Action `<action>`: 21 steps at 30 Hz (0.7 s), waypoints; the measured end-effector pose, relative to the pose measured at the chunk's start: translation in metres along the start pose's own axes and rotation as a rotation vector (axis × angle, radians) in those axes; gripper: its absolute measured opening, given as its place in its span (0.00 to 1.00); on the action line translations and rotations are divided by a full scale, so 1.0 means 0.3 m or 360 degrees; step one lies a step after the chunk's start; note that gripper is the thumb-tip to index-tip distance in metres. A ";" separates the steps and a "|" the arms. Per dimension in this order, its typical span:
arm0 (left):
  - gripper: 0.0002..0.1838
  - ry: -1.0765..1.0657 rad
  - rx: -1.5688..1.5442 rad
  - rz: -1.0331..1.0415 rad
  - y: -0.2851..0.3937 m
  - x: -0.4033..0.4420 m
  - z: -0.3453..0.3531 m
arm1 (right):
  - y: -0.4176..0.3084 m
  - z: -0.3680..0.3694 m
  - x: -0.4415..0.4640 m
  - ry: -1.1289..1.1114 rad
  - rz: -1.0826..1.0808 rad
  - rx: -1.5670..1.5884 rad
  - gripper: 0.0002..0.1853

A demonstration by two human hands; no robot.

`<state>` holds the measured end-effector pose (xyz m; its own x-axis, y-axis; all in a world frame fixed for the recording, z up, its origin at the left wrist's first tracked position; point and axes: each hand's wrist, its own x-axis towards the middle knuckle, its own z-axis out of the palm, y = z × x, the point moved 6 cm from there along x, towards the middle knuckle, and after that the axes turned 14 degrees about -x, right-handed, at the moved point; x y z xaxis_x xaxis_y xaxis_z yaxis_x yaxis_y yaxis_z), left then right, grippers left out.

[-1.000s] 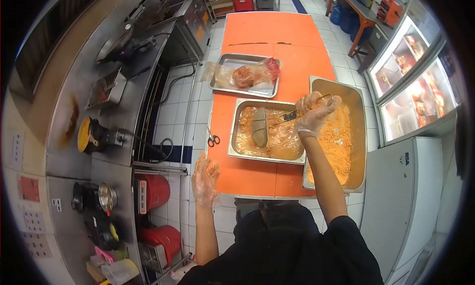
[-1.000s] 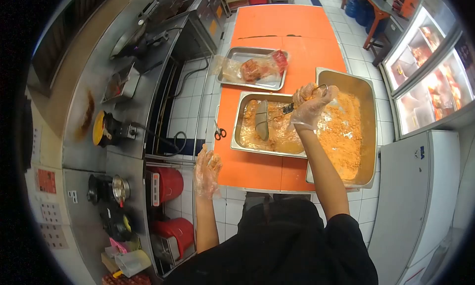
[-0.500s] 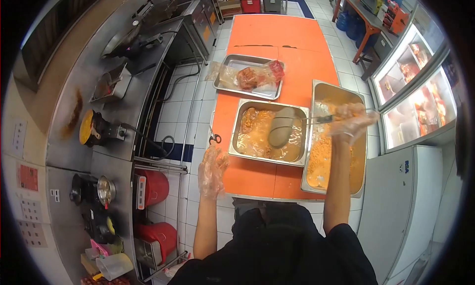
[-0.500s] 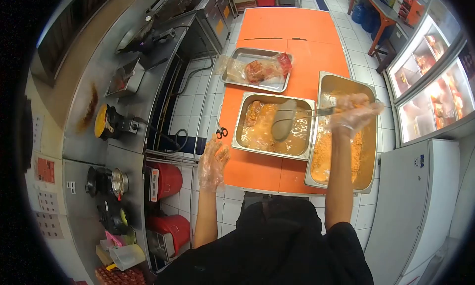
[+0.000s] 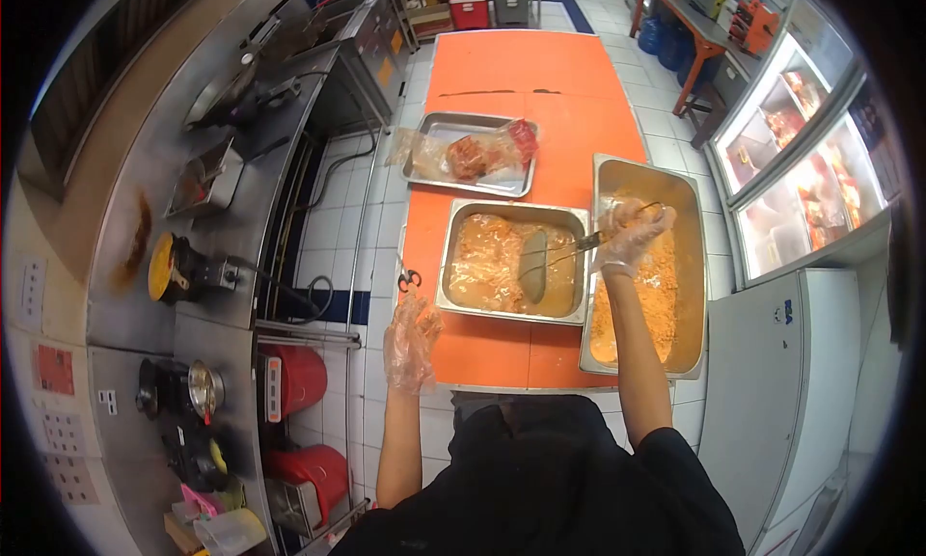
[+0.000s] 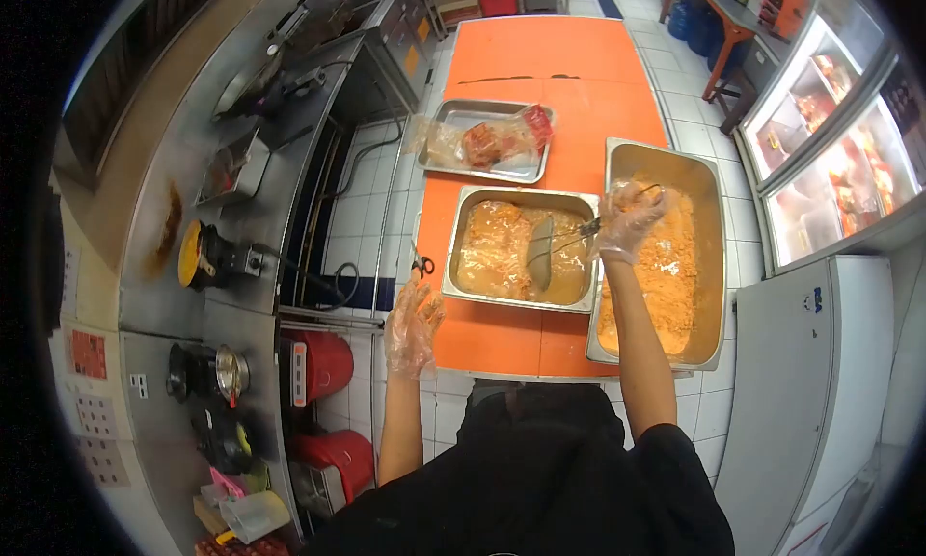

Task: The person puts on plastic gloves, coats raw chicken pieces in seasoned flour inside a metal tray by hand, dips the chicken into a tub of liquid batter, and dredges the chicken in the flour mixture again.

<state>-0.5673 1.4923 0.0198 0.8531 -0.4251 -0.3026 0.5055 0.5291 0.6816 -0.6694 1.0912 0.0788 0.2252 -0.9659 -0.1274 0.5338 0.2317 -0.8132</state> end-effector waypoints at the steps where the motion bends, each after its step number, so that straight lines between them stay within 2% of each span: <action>1: 0.32 -0.0028 -0.0010 -0.0016 -0.001 0.008 0.024 | 0.003 0.000 0.005 -0.0055 0.0076 0.0007 0.35; 3: 0.33 -0.0074 -0.0031 -0.0022 0.005 0.031 0.067 | -0.014 -0.018 0.014 -0.0116 0.0135 0.0017 0.38; 5: 0.33 -0.0076 0.0054 0.0039 0.026 0.029 0.097 | -0.162 0.048 -0.055 -0.0333 0.0141 0.0115 0.39; 6: 0.33 -0.0063 0.0053 0.0044 0.030 0.033 0.096 | -0.249 0.097 -0.101 -0.0230 0.0021 0.0051 0.40; 9: 0.34 0.0032 0.0004 0.0030 0.042 0.042 0.074 | -0.319 0.161 -0.121 -0.0206 -0.0036 0.0134 0.40; 15: 0.33 0.0156 -0.0169 -0.0005 0.041 0.036 -0.058 | -0.059 0.223 -0.118 -0.0110 0.0108 0.0108 0.39; 21: 0.31 0.0181 -0.0168 0.0108 0.042 -0.001 -0.178 | 0.195 0.179 -0.108 -0.0160 0.0076 -0.0079 0.37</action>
<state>-0.5543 1.5384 -0.0071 0.8920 -0.3028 -0.3357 0.4516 0.6305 0.6313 -0.6017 1.1421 0.0659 0.3313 -0.9370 -0.1112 0.4799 0.2688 -0.8351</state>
